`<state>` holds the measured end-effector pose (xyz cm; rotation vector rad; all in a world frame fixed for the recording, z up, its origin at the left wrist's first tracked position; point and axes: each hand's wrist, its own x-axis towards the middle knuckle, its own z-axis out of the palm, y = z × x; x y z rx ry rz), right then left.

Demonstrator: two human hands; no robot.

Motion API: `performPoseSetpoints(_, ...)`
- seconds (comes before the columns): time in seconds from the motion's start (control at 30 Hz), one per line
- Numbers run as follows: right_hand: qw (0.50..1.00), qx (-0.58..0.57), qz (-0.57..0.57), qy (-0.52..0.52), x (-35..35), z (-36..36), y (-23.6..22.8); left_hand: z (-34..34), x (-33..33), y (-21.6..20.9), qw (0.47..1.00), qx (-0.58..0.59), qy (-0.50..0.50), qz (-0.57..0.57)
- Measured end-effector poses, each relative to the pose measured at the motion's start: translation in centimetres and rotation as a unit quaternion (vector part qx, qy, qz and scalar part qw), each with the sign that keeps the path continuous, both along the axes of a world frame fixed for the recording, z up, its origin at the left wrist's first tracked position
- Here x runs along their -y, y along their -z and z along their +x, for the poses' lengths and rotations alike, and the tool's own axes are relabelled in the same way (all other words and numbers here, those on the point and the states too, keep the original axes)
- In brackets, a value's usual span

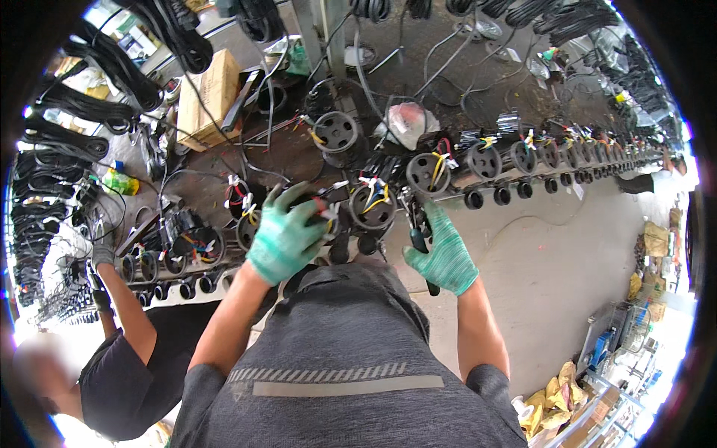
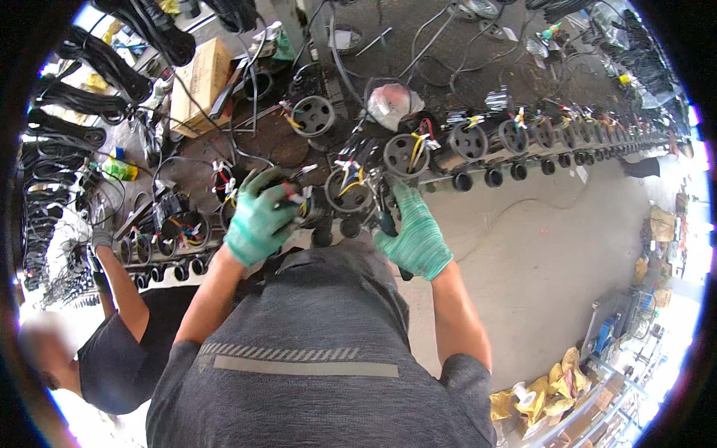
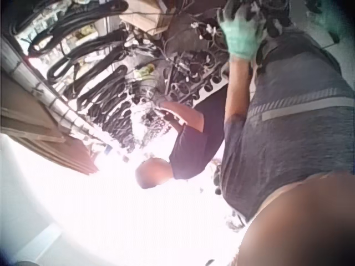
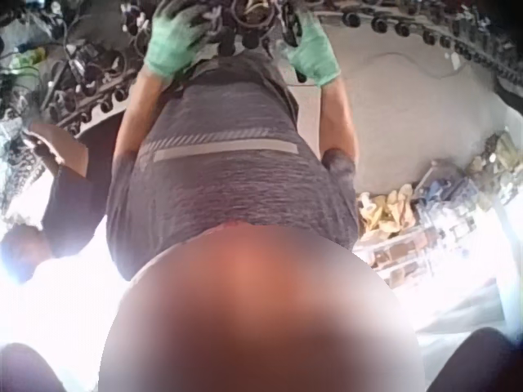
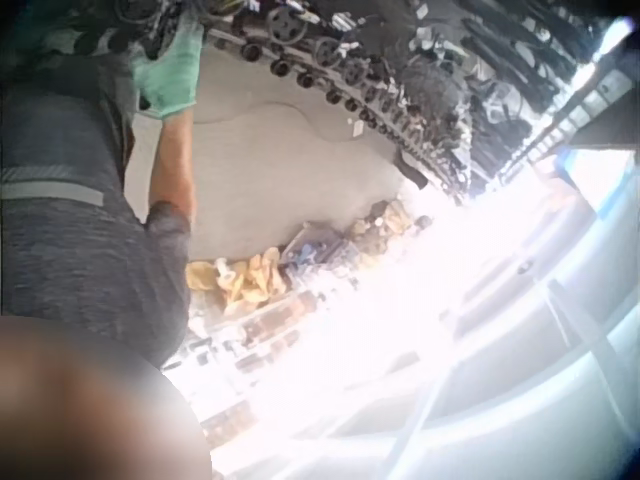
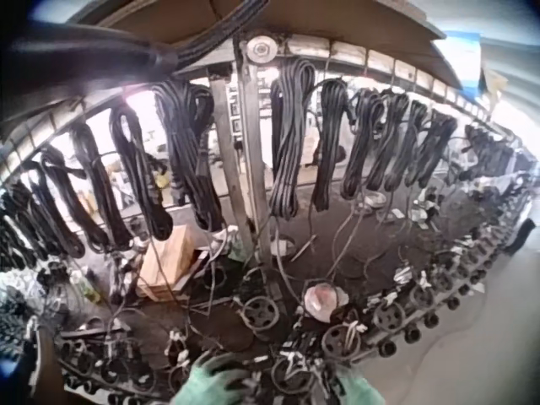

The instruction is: The person assembles small electronic components on a workbench, using pliers to strip and crimp wires. They connect wires to black cylindrical housings and secure them with zip ties, working methodically through a row of units.

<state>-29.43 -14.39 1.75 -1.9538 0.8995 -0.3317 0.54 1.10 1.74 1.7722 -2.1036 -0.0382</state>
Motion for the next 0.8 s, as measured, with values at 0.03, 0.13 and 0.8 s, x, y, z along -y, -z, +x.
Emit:
performPoseSetpoints(0.03, 1.0, 0.009, -0.005, 0.029, 1.1, -0.7, -0.1, 0.4, -0.4, 0.2, 0.999, -0.03, 0.008, -0.021)
performPoseSetpoints(0.13, 0.992, 0.004, -0.073, 0.104, 5.0, -2.7, -0.1, 1.0, -1.6, 1.7, 0.986, -0.132, -0.024, -0.095)
performPoseSetpoints(0.8, 0.86, -0.393, -0.326, 0.008, 28.7, -8.8, 0.5, 5.8, 1.7, 4.8, 0.925, -0.239, -0.293, -0.038)
